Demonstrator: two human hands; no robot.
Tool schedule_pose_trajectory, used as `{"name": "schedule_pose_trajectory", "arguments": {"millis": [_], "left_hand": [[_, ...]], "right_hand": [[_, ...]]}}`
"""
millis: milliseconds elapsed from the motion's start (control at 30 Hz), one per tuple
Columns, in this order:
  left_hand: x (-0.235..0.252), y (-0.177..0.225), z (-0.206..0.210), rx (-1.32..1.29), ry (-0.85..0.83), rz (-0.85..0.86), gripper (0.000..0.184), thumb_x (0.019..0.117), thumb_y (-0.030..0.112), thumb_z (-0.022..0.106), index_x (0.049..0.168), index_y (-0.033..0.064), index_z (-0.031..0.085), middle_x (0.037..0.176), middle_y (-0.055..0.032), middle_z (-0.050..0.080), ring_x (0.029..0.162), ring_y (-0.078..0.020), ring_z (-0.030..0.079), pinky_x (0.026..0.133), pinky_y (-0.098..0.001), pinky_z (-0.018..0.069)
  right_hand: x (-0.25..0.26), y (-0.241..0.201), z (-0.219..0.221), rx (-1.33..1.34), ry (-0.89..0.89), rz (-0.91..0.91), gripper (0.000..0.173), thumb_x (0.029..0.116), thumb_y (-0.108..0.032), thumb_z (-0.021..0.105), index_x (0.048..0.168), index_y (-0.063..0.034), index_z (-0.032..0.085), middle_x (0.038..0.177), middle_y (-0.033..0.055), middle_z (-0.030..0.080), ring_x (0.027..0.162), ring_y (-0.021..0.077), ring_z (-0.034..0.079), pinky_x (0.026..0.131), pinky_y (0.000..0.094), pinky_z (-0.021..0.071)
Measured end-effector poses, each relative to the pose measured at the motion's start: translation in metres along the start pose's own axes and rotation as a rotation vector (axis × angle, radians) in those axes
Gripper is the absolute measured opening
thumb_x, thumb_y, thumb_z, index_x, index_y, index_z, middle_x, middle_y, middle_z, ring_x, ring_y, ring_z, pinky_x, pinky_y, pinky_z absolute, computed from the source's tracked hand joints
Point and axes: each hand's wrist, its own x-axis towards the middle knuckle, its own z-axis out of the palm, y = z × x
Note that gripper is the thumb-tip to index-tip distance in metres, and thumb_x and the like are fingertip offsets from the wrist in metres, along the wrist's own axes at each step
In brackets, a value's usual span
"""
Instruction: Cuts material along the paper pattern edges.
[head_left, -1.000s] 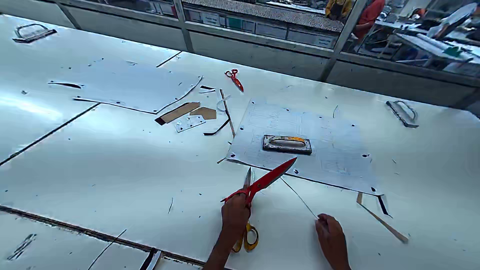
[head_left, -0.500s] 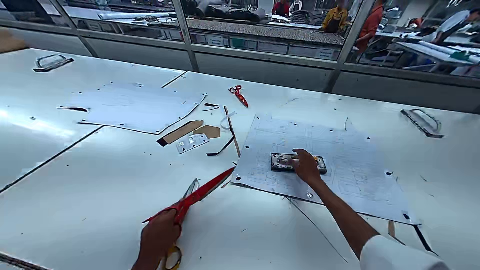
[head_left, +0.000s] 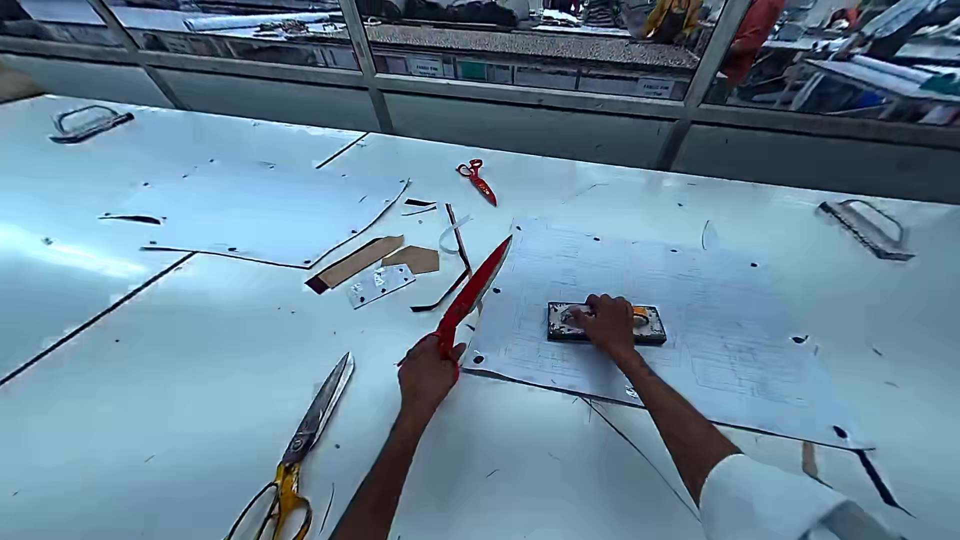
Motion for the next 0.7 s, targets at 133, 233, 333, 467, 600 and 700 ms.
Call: {"name": "schedule_pose_trajectory", "arguments": {"millis": [133,233,333,467,600,700], "left_hand": [[0.027,0.027,0.038,-0.024,-0.010,-0.038,0.045,0.1001,0.040,0.067,0.115,-0.0022,0.070,0.115,-0.0287,0.069,0.113,-0.0476,0.065,0.095,-0.0691,0.0484],[0.037,0.037,0.041,-0.035,-0.016,-0.055,0.044,0.1003,0.037,0.068,0.117,-0.0038,0.069,0.116,-0.0299,0.069,0.114,-0.0475,0.065,0.096,-0.0680,0.0489],[0.039,0.034,0.044,-0.097,-0.059,-0.084,0.039,0.0993,0.029,0.069,0.120,-0.0047,0.069,0.119,-0.0289,0.068,0.117,-0.0444,0.064,0.101,-0.0636,0.0487],[0.016,0.021,0.057,-0.275,-0.081,-0.164,0.035,0.0967,0.019,0.070,0.120,-0.0065,0.068,0.120,-0.0293,0.067,0.116,-0.0420,0.065,0.101,-0.0594,0.0497],[-0.047,0.013,0.061,-0.374,-0.052,-0.224,0.034,0.0957,0.019,0.072,0.119,-0.0061,0.069,0.115,-0.0276,0.069,0.111,-0.0403,0.067,0.099,-0.0582,0.0517],[-0.113,0.017,0.063,-0.405,-0.043,-0.222,0.035,0.0936,0.023,0.075,0.112,-0.0064,0.071,0.105,-0.0261,0.071,0.103,-0.0394,0.069,0.094,-0.0584,0.0537]], "right_hand": [[-0.007,-0.003,0.001,0.005,0.033,0.003,0.048,0.0970,-0.051,0.066,0.109,-0.0043,0.073,0.106,0.0229,0.068,0.113,0.0469,0.059,0.105,0.0659,0.0387],[-0.007,-0.003,0.002,0.039,0.045,0.012,0.045,0.0951,-0.049,0.069,0.106,-0.0053,0.074,0.105,0.0203,0.069,0.112,0.0434,0.059,0.107,0.0624,0.0373],[-0.008,-0.003,0.001,0.059,0.015,0.011,0.045,0.0942,-0.050,0.069,0.104,-0.0060,0.074,0.102,0.0187,0.069,0.110,0.0418,0.059,0.108,0.0600,0.0360],[-0.020,0.000,-0.010,0.055,-0.028,-0.031,0.045,0.0937,-0.048,0.070,0.105,-0.0055,0.075,0.103,0.0195,0.070,0.110,0.0422,0.061,0.107,0.0604,0.0387],[-0.036,0.008,-0.017,0.053,-0.112,-0.093,0.045,0.0908,-0.049,0.073,0.098,-0.0047,0.075,0.099,0.0186,0.069,0.108,0.0408,0.060,0.108,0.0599,0.0369],[-0.054,0.023,-0.022,0.028,-0.177,-0.185,0.042,0.0902,-0.048,0.074,0.095,-0.0058,0.075,0.097,0.0162,0.069,0.107,0.0387,0.061,0.108,0.0583,0.0385]]}}
